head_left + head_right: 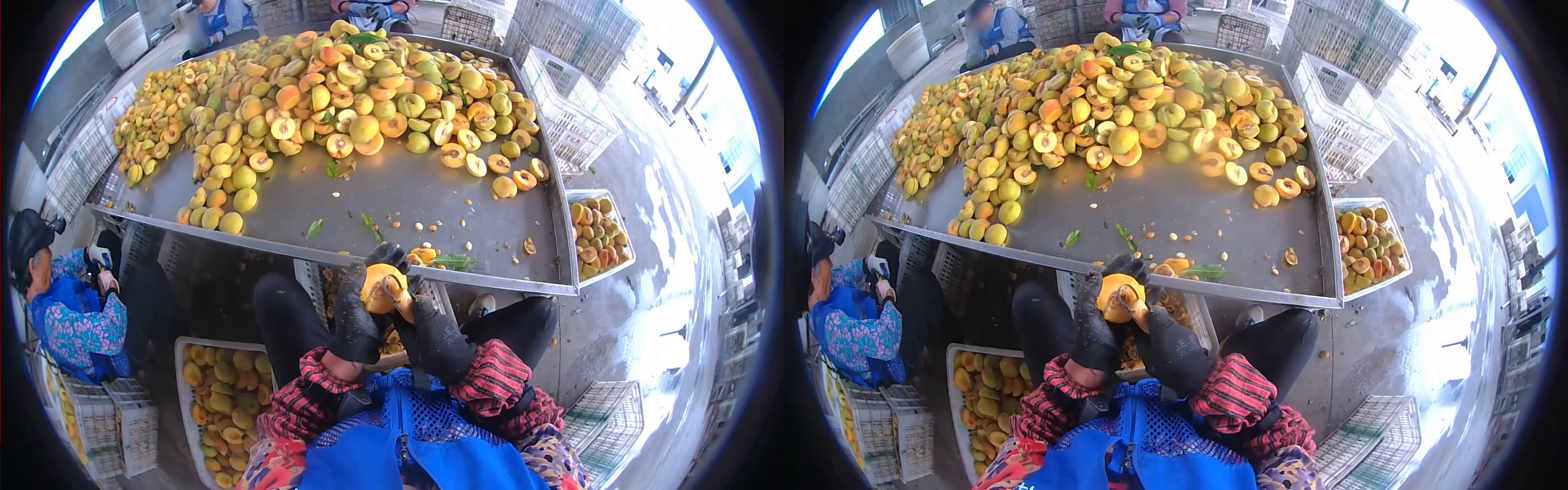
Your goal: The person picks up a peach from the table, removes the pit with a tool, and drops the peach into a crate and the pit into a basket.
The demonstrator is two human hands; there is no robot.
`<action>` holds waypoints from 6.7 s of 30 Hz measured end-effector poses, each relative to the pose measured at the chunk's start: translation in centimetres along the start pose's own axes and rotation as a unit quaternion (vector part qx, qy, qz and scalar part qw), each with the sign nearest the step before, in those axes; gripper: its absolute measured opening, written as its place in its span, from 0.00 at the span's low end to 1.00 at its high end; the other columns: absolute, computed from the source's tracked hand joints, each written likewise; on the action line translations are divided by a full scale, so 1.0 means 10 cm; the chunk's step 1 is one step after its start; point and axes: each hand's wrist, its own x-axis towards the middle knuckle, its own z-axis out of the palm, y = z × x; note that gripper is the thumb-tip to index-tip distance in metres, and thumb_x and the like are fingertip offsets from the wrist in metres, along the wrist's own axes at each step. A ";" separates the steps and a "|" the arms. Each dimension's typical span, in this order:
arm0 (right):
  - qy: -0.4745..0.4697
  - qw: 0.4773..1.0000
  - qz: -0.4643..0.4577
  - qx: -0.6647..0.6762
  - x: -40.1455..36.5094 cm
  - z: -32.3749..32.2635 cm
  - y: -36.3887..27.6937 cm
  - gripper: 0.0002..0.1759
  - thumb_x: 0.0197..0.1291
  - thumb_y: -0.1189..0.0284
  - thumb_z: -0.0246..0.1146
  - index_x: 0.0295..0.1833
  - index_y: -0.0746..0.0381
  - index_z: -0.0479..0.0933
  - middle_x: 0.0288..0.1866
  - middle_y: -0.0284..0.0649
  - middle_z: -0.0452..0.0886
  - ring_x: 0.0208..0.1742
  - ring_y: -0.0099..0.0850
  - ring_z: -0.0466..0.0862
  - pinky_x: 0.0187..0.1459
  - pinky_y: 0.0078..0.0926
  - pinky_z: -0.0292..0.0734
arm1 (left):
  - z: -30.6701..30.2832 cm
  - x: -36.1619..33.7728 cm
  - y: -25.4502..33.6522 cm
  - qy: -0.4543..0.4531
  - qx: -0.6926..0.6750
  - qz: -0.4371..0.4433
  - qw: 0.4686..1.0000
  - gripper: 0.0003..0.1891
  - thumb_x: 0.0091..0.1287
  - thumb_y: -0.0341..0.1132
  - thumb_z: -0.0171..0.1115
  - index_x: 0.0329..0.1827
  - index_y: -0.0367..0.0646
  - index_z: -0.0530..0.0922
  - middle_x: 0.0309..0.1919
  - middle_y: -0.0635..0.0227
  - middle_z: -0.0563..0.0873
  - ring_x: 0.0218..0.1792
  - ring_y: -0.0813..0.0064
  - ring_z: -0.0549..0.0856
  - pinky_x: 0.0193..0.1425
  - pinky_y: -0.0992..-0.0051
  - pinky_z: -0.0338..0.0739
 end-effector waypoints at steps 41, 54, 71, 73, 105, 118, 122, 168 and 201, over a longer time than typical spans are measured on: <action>-0.279 0.868 0.294 0.287 0.22 0.08 -0.31 0.14 0.62 0.70 0.55 0.51 0.61 0.65 0.26 0.35 0.73 0.15 0.23 0.72 0.15 0.20 0.66 | -1.13 0.04 -0.07 -0.071 0.669 0.332 0.661 0.20 0.59 0.33 0.60 0.53 0.32 0.71 0.47 0.51 0.77 0.48 0.54 0.78 0.55 0.61 0.72; -0.361 0.731 0.286 0.503 0.14 0.10 -0.03 0.19 0.58 0.65 0.61 0.51 0.61 0.69 0.21 0.34 0.71 0.12 0.20 0.70 0.11 0.15 0.64 | -0.93 -0.02 -0.29 0.081 -0.020 -0.097 0.992 0.21 0.59 0.34 0.62 0.54 0.37 0.71 0.47 0.59 0.79 0.48 0.65 0.79 0.54 0.68 0.74; -0.451 0.850 0.273 -0.005 -0.35 0.84 2.05 0.21 0.62 0.56 0.52 0.57 0.54 0.68 0.27 0.37 0.75 0.21 0.27 0.74 0.25 0.30 0.72 | -2.98 -1.76 2.04 0.369 0.772 0.059 0.514 0.11 0.67 0.36 0.51 0.40 0.38 0.78 0.36 0.62 0.81 0.33 0.71 0.78 0.41 0.69 0.73; -0.467 0.849 0.248 -0.021 -0.26 0.82 2.02 0.21 0.62 0.57 0.53 0.57 0.55 0.68 0.27 0.37 0.75 0.21 0.27 0.75 0.25 0.30 0.73 | -2.52 -1.59 1.96 0.406 0.790 0.038 0.458 0.11 0.65 0.35 0.54 0.41 0.35 0.79 0.36 0.61 0.83 0.37 0.68 0.81 0.45 0.69 0.74; -0.175 0.817 0.234 0.497 0.50 -0.58 0.57 0.16 0.62 0.69 0.55 0.52 0.66 0.67 0.27 0.38 0.74 0.18 0.24 0.76 0.19 0.19 0.73 | -0.62 1.72 0.74 0.046 0.285 -0.086 0.954 0.16 0.59 0.26 0.61 0.51 0.38 0.75 0.42 0.68 0.82 0.39 0.78 0.81 0.38 0.78 0.80; 0.000 0.832 0.199 0.518 0.52 -0.54 0.33 0.23 0.64 0.53 0.53 0.50 0.63 0.69 0.27 0.36 0.77 0.16 0.21 0.72 0.16 0.16 0.68 | 0.10 0.47 0.20 -0.103 0.493 -0.101 0.858 0.27 0.57 0.26 0.63 0.62 0.37 0.68 0.46 0.68 0.80 0.48 0.81 0.76 0.53 0.79 0.72; 0.005 0.840 0.214 0.498 0.47 -0.53 0.23 0.21 0.64 0.56 0.54 0.49 0.63 0.69 0.27 0.35 0.76 0.17 0.21 0.74 0.16 0.16 0.69 | 0.08 0.38 0.09 -0.123 0.643 0.059 0.754 0.32 0.49 0.27 0.70 0.60 0.37 0.69 0.48 0.60 0.81 0.49 0.72 0.80 0.54 0.74 0.73; -0.063 0.992 0.105 0.015 0.10 -0.32 -0.13 0.15 0.60 0.68 0.57 0.47 0.68 0.69 0.32 0.54 0.78 0.36 0.51 0.80 0.36 0.43 0.73 | -0.28 0.29 -0.11 -0.004 0.017 -0.091 0.996 0.27 0.72 0.49 0.39 0.63 0.34 0.65 0.58 0.51 0.73 0.58 0.59 0.74 0.64 0.61 0.68; -0.211 0.874 0.282 0.334 0.27 -0.07 -0.06 0.16 0.60 0.67 0.55 0.49 0.65 0.66 0.32 0.48 0.77 0.32 0.41 0.80 0.34 0.35 0.74 | -0.76 0.30 -0.26 0.036 0.395 0.042 0.917 0.10 0.58 0.32 0.59 0.42 0.38 0.77 0.36 0.63 0.83 0.37 0.70 0.82 0.45 0.72 0.76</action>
